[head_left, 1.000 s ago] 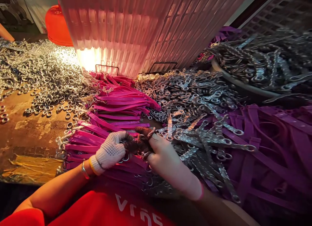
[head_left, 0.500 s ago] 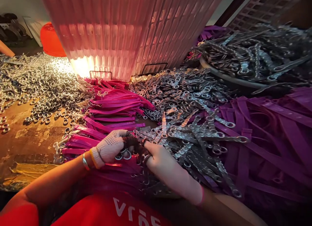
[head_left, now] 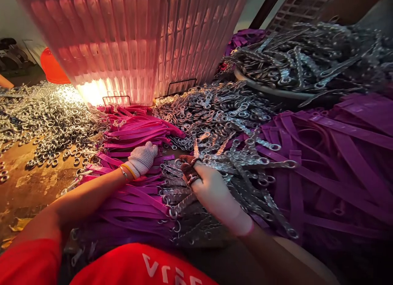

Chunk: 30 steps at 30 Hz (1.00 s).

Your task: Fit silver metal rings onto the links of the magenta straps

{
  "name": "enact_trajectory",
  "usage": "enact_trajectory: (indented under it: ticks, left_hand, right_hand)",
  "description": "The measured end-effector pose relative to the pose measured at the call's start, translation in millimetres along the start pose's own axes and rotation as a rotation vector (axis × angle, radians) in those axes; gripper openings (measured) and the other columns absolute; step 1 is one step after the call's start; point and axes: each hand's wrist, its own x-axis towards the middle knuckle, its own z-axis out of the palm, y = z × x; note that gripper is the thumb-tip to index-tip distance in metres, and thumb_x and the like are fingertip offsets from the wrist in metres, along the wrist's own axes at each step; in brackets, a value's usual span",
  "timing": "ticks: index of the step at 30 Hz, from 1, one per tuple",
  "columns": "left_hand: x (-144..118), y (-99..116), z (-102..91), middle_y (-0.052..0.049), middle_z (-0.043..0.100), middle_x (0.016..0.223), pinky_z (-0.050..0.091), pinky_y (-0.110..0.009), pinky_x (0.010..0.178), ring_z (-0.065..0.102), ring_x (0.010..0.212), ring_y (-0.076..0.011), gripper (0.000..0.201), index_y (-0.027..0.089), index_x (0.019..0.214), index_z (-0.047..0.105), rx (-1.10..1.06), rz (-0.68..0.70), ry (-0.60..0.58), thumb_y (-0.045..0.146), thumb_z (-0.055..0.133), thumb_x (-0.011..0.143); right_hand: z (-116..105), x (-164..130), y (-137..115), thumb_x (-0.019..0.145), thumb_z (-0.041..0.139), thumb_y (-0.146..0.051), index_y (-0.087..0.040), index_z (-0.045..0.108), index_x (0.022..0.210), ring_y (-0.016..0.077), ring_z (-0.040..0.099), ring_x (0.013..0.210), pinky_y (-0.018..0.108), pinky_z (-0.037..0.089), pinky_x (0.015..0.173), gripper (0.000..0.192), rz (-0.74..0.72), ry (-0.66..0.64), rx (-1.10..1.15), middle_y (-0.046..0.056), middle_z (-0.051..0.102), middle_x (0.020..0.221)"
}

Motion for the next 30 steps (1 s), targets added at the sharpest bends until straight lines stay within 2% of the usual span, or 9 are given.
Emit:
enact_trajectory:
  ticks: [3,7,10,15,21,23,25,27,30]
  left_hand:
    - [-21,-8,-17.9,-0.012,0.067,0.095,0.05,-0.027,0.067,0.066,0.077,-0.0186,0.022,0.012,0.1,0.068,-0.133,0.02,-0.008,0.015,0.049,0.089]
    - [-64,-16,-43.1,0.001,0.054,0.054,0.031,-0.019,0.039,0.043,0.041,-0.0086,0.023,0.014,0.096,0.066,-0.962,-0.123,-0.233,0.033,0.056,0.089]
    - [-92,-13,-51.9,0.004,0.048,0.05,0.024,-0.017,0.035,0.034,0.036,-0.0054,0.025,0.014,0.082,0.061,-1.34,-0.219,-0.315,0.039,0.064,0.084]
    - [-113,-4,-46.5,0.005,0.046,0.047,0.025,-0.018,0.034,0.035,0.036,-0.0068,0.035,0.018,0.072,0.052,-1.34,-0.247,-0.29,0.049,0.058,0.087]
    - [-112,-10,-29.9,0.001,0.056,0.061,0.032,-0.019,0.047,0.046,0.052,-0.0084,0.022,0.015,0.07,0.058,-0.896,0.038,-0.108,0.033,0.058,0.084]
    - [-111,-14,-26.4,0.001,0.056,0.06,0.031,-0.019,0.045,0.044,0.048,-0.0081,0.023,0.015,0.071,0.058,-0.955,0.02,-0.214,0.034,0.056,0.084]
    - [-113,-17,-25.8,0.003,0.051,0.052,0.028,-0.02,0.039,0.039,0.04,-0.0076,0.032,0.016,0.072,0.056,-1.108,-0.078,-0.324,0.044,0.053,0.087]
    - [-116,-18,-27.2,0.004,0.047,0.048,0.026,-0.019,0.035,0.036,0.036,-0.0073,0.04,0.017,0.071,0.055,-1.209,-0.157,-0.321,0.053,0.053,0.088]
    - [-122,-17,-28.1,0.004,0.046,0.046,0.025,-0.018,0.033,0.036,0.035,-0.0067,0.043,0.017,0.069,0.054,-1.235,-0.174,-0.282,0.056,0.056,0.086]
  right_hand:
    - [5,-1,-3,0.076,0.042,-0.012,-0.02,0.066,0.105,0.0217,0.061,0.085,0.033,0.048,0.08,0.038,-0.092,-0.036,-0.039,0.006,0.069,0.088]
    - [19,-2,-19,0.069,0.042,-0.006,-0.017,0.066,0.096,0.0227,0.061,0.086,0.032,0.047,0.079,0.038,-0.168,-0.129,-0.21,0.009,0.069,0.091]
    - [29,-2,-38,0.069,0.046,-0.006,-0.016,0.065,0.091,0.0226,0.061,0.081,0.03,0.043,0.072,0.03,-0.148,-0.198,-0.423,0.01,0.068,0.088]
    - [40,-8,-59,0.075,0.05,-0.009,-0.017,0.064,0.086,0.0208,0.06,0.075,0.03,0.035,0.064,0.02,-0.182,-0.234,-0.667,0.01,0.068,0.086]
    - [51,-13,-60,0.074,0.05,-0.007,-0.016,0.064,0.087,0.0225,0.062,0.075,0.031,0.034,0.061,0.021,-0.179,-0.223,-0.778,0.012,0.068,0.089]
    - [52,-12,-62,0.076,0.049,-0.006,-0.016,0.065,0.092,0.0228,0.062,0.077,0.031,0.036,0.062,0.025,-0.16,-0.215,-0.775,0.013,0.068,0.092]
    - [51,-10,-66,0.077,0.047,-0.005,-0.015,0.064,0.098,0.0226,0.063,0.081,0.03,0.039,0.065,0.029,-0.15,-0.249,-0.764,0.013,0.068,0.097]
    - [47,-8,-71,0.077,0.048,-0.005,-0.015,0.064,0.101,0.0224,0.064,0.083,0.029,0.04,0.067,0.03,-0.151,-0.323,-0.764,0.013,0.069,0.099]
    - [43,-6,-74,0.077,0.048,-0.005,-0.016,0.063,0.097,0.0224,0.065,0.08,0.029,0.038,0.064,0.027,-0.131,-0.4,-0.787,0.011,0.071,0.09]
